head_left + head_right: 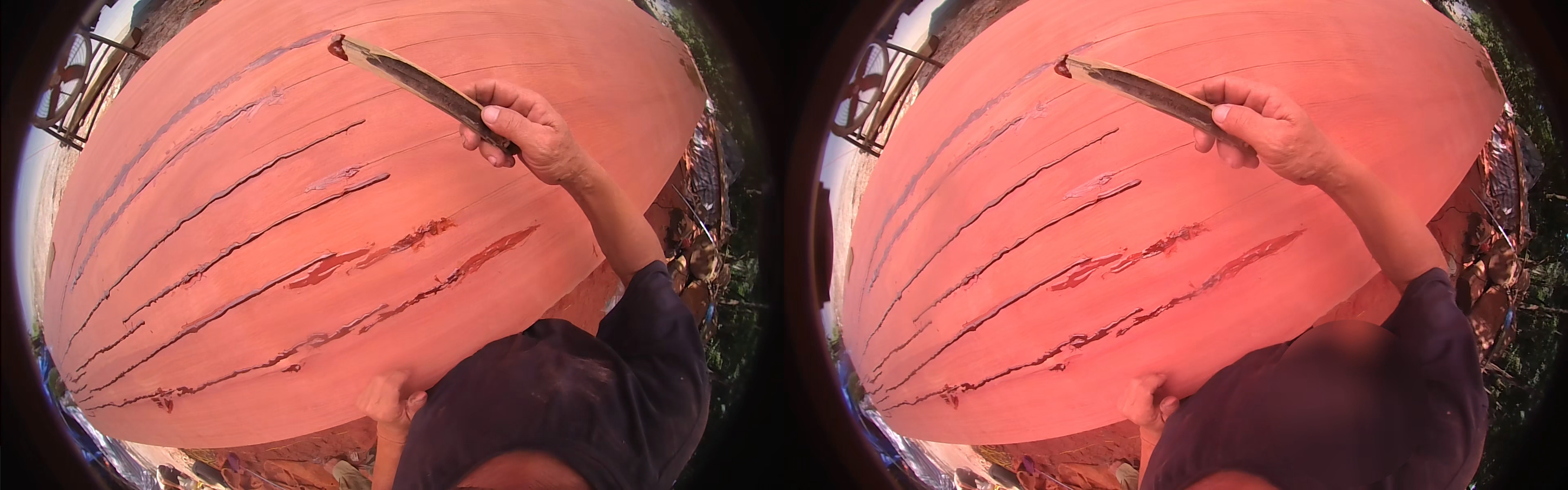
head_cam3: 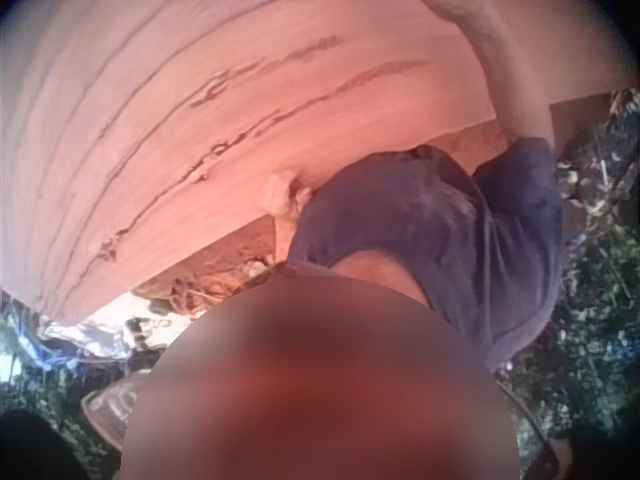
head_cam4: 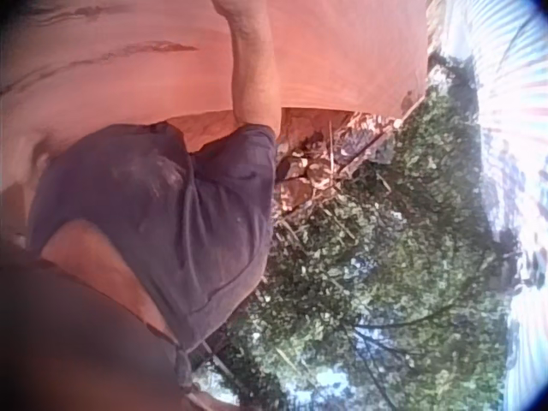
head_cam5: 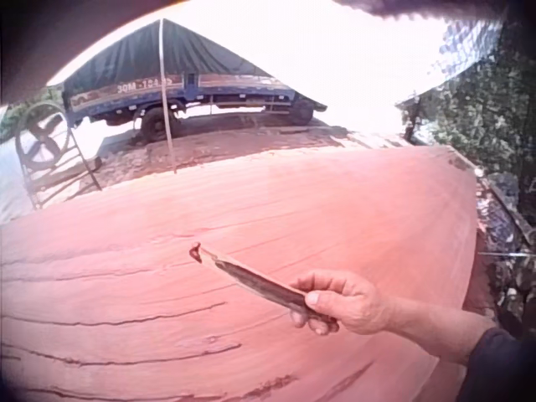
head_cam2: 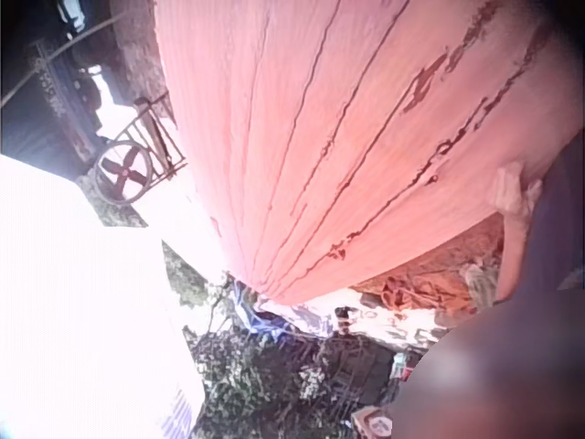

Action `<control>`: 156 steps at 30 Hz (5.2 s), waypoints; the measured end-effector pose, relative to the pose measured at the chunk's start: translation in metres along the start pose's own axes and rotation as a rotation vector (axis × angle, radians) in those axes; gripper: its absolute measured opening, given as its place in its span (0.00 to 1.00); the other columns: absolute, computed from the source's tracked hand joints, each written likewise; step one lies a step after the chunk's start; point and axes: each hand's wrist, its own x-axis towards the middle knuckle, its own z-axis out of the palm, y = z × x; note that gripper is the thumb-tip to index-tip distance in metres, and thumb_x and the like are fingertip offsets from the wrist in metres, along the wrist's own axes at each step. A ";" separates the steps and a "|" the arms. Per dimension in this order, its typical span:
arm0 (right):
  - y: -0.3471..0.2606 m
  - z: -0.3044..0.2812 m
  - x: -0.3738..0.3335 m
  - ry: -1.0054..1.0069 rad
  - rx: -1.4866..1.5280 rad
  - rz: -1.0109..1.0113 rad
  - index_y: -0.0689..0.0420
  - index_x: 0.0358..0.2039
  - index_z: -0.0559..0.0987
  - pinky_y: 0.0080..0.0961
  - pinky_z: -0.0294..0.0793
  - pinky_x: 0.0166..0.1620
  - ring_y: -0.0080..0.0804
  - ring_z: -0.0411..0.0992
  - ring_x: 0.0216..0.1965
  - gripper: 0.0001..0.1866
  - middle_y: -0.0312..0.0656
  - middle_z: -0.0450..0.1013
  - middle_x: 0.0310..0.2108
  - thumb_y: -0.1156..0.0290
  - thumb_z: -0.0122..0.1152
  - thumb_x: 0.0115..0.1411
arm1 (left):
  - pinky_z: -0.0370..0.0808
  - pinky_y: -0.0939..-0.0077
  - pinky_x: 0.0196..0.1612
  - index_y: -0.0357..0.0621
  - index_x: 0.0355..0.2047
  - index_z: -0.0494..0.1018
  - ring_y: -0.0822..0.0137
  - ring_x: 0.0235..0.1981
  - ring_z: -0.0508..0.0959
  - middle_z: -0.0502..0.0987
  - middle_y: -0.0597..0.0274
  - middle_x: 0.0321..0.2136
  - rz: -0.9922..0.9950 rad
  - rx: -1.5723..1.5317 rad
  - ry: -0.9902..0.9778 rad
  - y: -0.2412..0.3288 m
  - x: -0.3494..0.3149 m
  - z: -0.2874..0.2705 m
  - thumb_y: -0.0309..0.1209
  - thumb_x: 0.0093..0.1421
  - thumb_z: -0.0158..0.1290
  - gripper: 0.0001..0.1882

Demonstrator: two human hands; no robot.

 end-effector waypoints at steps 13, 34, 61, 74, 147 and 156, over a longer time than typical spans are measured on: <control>0.060 -0.018 -0.058 0.083 -0.463 0.010 0.62 0.47 0.84 0.24 0.67 0.34 0.20 0.67 0.31 0.14 0.32 0.72 0.28 0.68 0.56 0.71 | 0.70 0.64 0.24 0.38 0.30 0.79 0.54 0.22 0.77 0.78 0.55 0.23 0.041 -0.031 0.021 0.004 0.004 0.002 0.53 0.69 0.50 0.28; 0.059 0.002 -0.008 0.026 -0.791 -0.329 0.52 0.47 0.86 0.33 0.72 0.35 0.34 0.72 0.29 0.12 0.39 0.74 0.27 0.73 0.62 0.64 | 0.70 0.64 0.24 0.38 0.30 0.80 0.54 0.21 0.77 0.77 0.56 0.23 0.025 -0.026 0.039 0.004 0.006 0.003 0.52 0.69 0.51 0.27; 0.026 -0.001 -0.032 0.077 -0.701 -0.079 0.59 0.44 0.84 0.30 0.70 0.32 0.30 0.70 0.26 0.10 0.40 0.71 0.22 0.73 0.57 0.69 | 0.72 0.63 0.26 0.41 0.32 0.80 0.54 0.22 0.77 0.77 0.56 0.24 0.023 -0.033 0.026 0.005 0.006 0.000 0.53 0.65 0.56 0.25; 0.031 -0.012 0.019 -0.106 -0.389 0.262 0.60 0.47 0.84 0.20 0.63 0.28 0.15 0.65 0.25 0.15 0.29 0.72 0.23 0.65 0.55 0.70 | 0.71 0.65 0.26 0.36 0.30 0.78 0.53 0.23 0.77 0.76 0.51 0.23 0.003 -0.053 0.020 0.009 0.009 0.000 0.57 0.68 0.51 0.31; 0.025 -0.009 0.038 -0.148 -0.881 -0.417 0.58 0.39 0.84 0.28 0.70 0.28 0.25 0.69 0.23 0.06 0.36 0.73 0.21 0.72 0.63 0.67 | 0.70 0.66 0.25 0.39 0.29 0.77 0.55 0.22 0.77 0.75 0.54 0.21 0.014 -0.046 0.050 0.005 0.006 0.000 0.57 0.64 0.57 0.29; 0.031 -0.016 0.025 -0.094 -1.341 -0.764 0.46 0.44 0.83 0.32 0.71 0.26 0.38 0.71 0.24 0.12 0.37 0.71 0.25 0.75 0.64 0.61 | 0.70 0.66 0.25 0.38 0.29 0.77 0.55 0.22 0.77 0.75 0.54 0.21 0.008 -0.045 0.050 0.007 0.007 0.000 0.57 0.64 0.57 0.29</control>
